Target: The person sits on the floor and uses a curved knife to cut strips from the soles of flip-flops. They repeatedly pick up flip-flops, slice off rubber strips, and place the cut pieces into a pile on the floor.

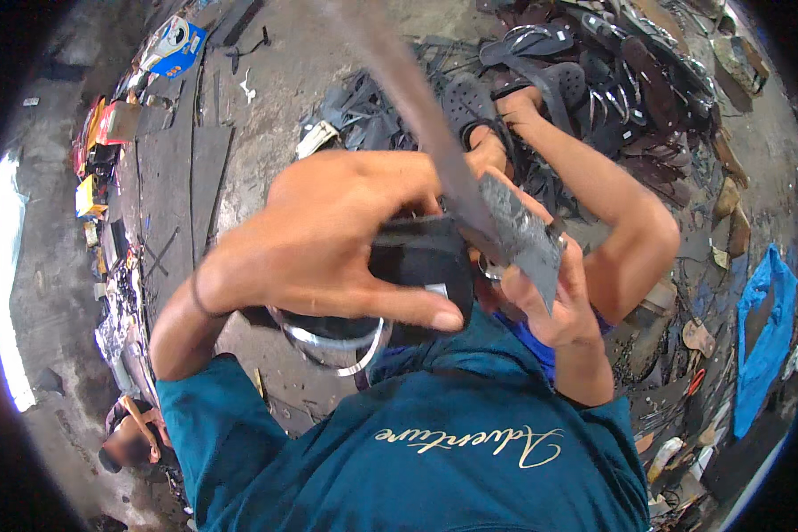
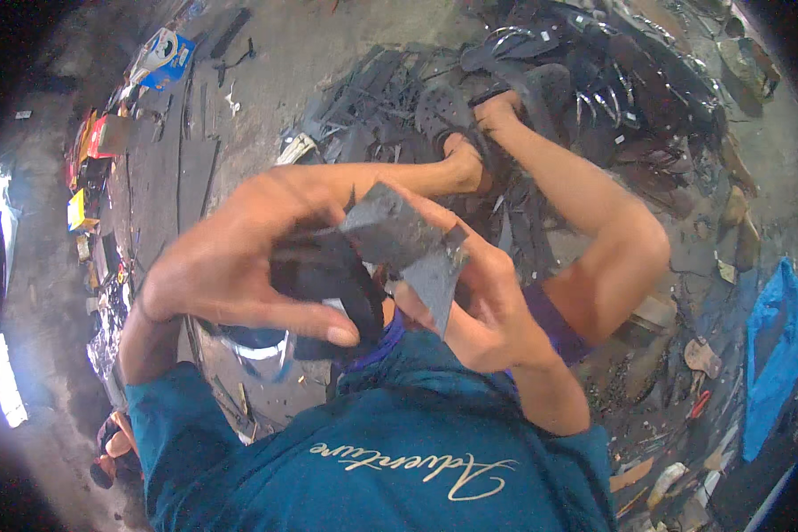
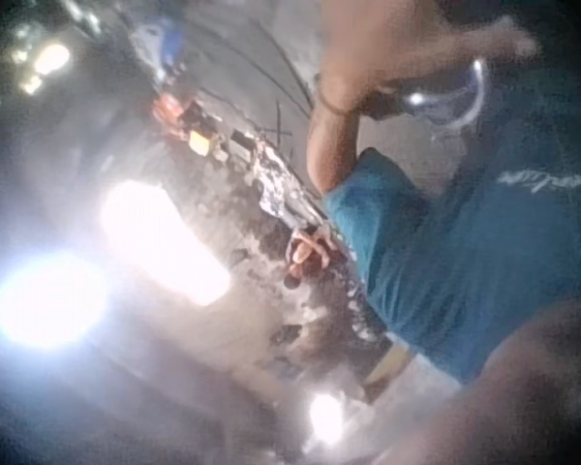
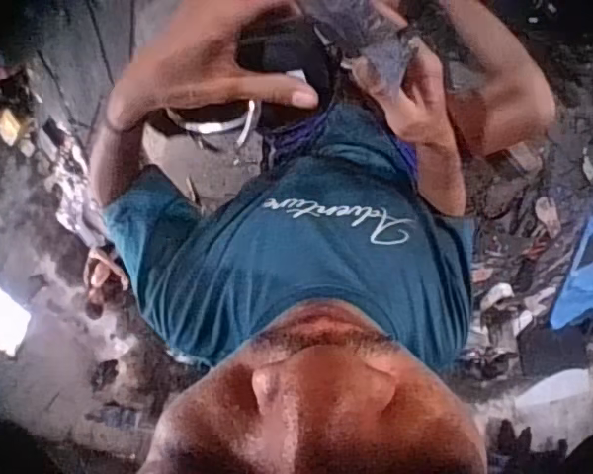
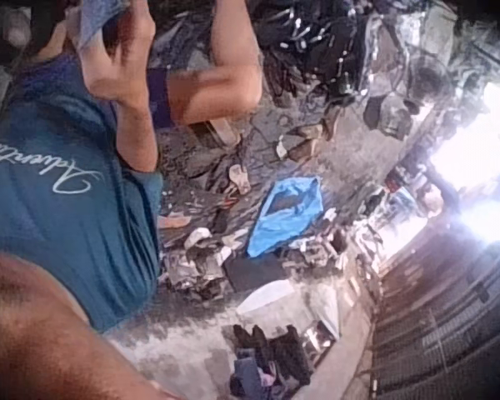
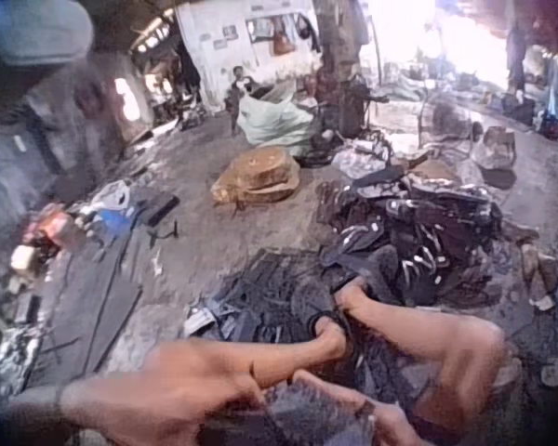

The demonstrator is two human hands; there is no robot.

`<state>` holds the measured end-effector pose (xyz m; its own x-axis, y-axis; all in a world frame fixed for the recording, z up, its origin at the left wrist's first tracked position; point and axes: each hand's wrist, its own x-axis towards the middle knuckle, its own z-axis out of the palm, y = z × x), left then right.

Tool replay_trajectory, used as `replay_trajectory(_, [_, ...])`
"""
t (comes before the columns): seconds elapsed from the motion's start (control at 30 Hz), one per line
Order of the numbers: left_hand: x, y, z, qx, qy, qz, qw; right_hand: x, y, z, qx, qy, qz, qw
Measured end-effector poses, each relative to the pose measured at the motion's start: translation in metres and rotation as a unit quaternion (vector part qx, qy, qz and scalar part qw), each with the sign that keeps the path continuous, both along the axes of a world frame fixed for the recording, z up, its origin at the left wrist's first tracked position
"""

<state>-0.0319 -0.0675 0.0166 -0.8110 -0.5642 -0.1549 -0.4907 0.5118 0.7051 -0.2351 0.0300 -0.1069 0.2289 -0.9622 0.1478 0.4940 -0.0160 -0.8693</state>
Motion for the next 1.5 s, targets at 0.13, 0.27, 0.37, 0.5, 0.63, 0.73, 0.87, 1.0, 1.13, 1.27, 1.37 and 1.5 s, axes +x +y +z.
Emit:
replay_trajectory(0.13, [0.033, 0.025, 0.006, 0.039, 0.103, -0.100, 0.989, 0.011, 0.002, -0.021, 0.044, 0.013, -0.130, 0.990])
replay_trajectory(0.27, [0.040, 0.141, -0.104, 0.543, 0.257, 0.174, 0.780, 0.014, 0.015, -0.036, 0.035, 0.059, -0.102, 0.992])
replay_trajectory(0.37, [0.002, 0.138, -0.125, 0.420, 0.520, 0.421, 0.613, 0.016, 0.018, -0.028, 0.057, 0.067, -0.086, 0.992])
replay_trajectory(0.5, [-0.032, 0.073, -0.108, 0.370, 0.568, 0.536, 0.504, 0.008, 0.016, -0.029, 0.056, 0.045, -0.075, 0.995])
replay_trajectory(0.63, [-0.047, 0.045, -0.114, 0.397, 0.567, 0.524, 0.496, 0.004, 0.017, -0.031, 0.056, 0.052, -0.106, 0.991])
replay_trajectory(0.73, [-0.053, 0.041, -0.125, 0.410, 0.544, 0.520, 0.515, 0.013, 0.020, -0.029, 0.063, 0.110, -0.182, 0.975])
replay_trajectory(0.87, [-0.052, 0.041, -0.136, 0.386, 0.569, 0.550, 0.474, 0.006, 0.063, -0.058, 0.021, 0.375, -0.254, 0.891])
replay_trajectory(1.0, [-0.043, 0.045, -0.138, 0.388, 0.571, 0.554, 0.465, -0.009, 0.096, -0.049, -0.004, 0.437, -0.230, 0.870])
replay_trajectory(1.13, [-0.040, 0.062, -0.157, 0.381, 0.540, 0.582, 0.474, -0.011, 0.091, -0.034, 0.039, 0.466, -0.217, 0.857])
replay_trajectory(1.27, [-0.032, 0.075, -0.163, 0.394, 0.538, 0.576, 0.473, -0.001, 0.075, -0.030, 0.055, 0.453, -0.179, 0.871])
replay_trajectory(1.37, [-0.029, 0.079, -0.160, 0.398, 0.538, 0.561, 0.488, 0.007, 0.058, -0.033, 0.008, 0.428, -0.198, 0.882])
replay_trajectory(1.5, [-0.027, 0.082, -0.163, 0.398, 0.533, 0.549, 0.506, 0.016, 0.035, -0.034, -0.059, 0.416, -0.242, 0.875])
